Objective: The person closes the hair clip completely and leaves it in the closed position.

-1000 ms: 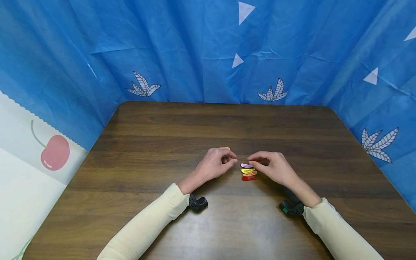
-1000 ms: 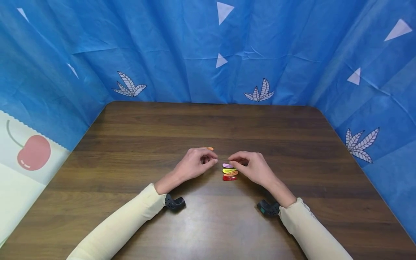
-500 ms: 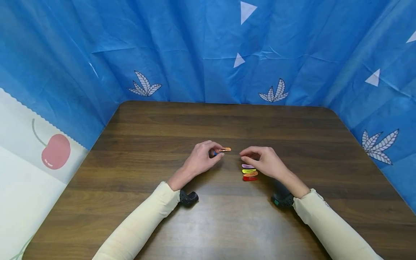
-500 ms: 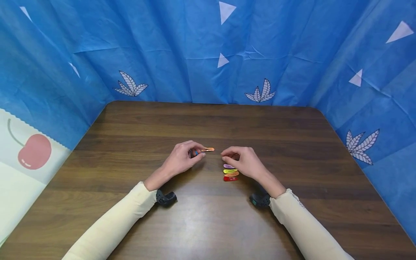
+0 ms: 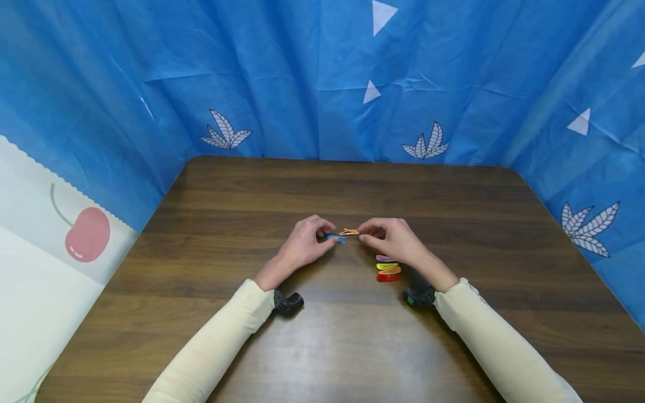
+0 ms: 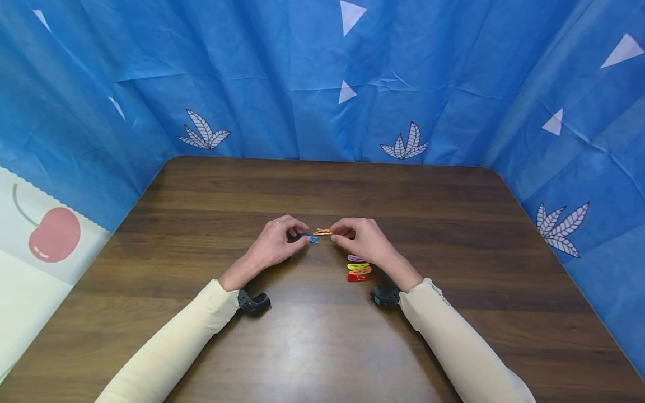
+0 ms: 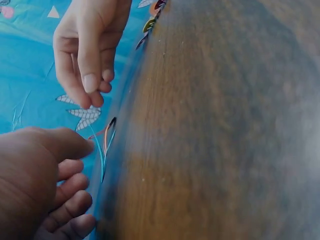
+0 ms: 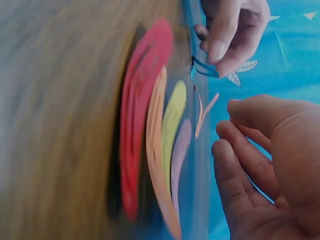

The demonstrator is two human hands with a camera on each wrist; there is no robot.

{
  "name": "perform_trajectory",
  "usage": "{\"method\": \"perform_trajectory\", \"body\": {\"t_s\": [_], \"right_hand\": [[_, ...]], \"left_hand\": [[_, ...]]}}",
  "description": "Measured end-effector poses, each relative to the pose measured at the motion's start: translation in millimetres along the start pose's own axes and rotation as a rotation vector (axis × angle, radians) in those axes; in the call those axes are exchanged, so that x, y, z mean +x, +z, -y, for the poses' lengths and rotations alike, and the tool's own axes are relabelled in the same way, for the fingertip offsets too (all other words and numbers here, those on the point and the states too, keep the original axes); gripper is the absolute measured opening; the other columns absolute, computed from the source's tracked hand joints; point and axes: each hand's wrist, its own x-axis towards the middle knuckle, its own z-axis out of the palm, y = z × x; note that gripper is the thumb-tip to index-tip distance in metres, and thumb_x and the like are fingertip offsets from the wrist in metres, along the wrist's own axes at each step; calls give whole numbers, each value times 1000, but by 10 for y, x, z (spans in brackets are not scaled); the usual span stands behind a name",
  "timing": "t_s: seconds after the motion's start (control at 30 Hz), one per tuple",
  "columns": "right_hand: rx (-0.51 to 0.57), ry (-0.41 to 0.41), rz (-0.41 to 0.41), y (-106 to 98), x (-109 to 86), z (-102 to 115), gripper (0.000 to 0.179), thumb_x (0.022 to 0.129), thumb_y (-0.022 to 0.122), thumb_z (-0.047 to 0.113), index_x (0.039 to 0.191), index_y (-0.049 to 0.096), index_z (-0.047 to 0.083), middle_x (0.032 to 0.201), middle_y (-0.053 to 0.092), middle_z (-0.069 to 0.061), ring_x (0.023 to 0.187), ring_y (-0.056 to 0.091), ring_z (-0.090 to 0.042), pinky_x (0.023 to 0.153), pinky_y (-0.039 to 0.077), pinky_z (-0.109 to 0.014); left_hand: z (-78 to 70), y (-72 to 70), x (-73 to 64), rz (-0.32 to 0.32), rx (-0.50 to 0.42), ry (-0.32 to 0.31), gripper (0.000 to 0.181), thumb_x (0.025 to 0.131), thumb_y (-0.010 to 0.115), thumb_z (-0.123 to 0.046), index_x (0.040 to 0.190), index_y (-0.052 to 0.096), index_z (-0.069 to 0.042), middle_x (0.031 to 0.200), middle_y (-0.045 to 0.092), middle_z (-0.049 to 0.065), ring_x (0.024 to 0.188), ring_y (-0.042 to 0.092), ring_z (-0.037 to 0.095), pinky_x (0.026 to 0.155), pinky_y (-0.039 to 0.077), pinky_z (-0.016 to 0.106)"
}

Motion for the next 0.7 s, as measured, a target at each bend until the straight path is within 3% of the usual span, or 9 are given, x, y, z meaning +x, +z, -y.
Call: {"method": "perform_trajectory", "body": {"t_s": [0.33, 0.7], "right_hand": [[18, -4, 42, 200, 148, 71, 17, 96, 75, 18, 111, 78, 11, 99, 77, -2, 86, 71, -14, 80, 60, -35], [-13, -17, 42, 252, 147, 136, 14, 96, 74, 17, 108, 79, 11, 98, 78, -2, 84, 72, -14, 79, 60, -34]], "left_hand": [[79, 26, 5, 45, 73, -13, 22, 92, 77, -16, 111, 76, -4, 100, 67, 7, 91, 62, 20, 82, 53, 33], [67, 44, -5, 62, 108, 12, 15, 93, 77, -16, 104, 78, -6, 100, 67, 6, 94, 61, 21, 84, 52, 35]]}}
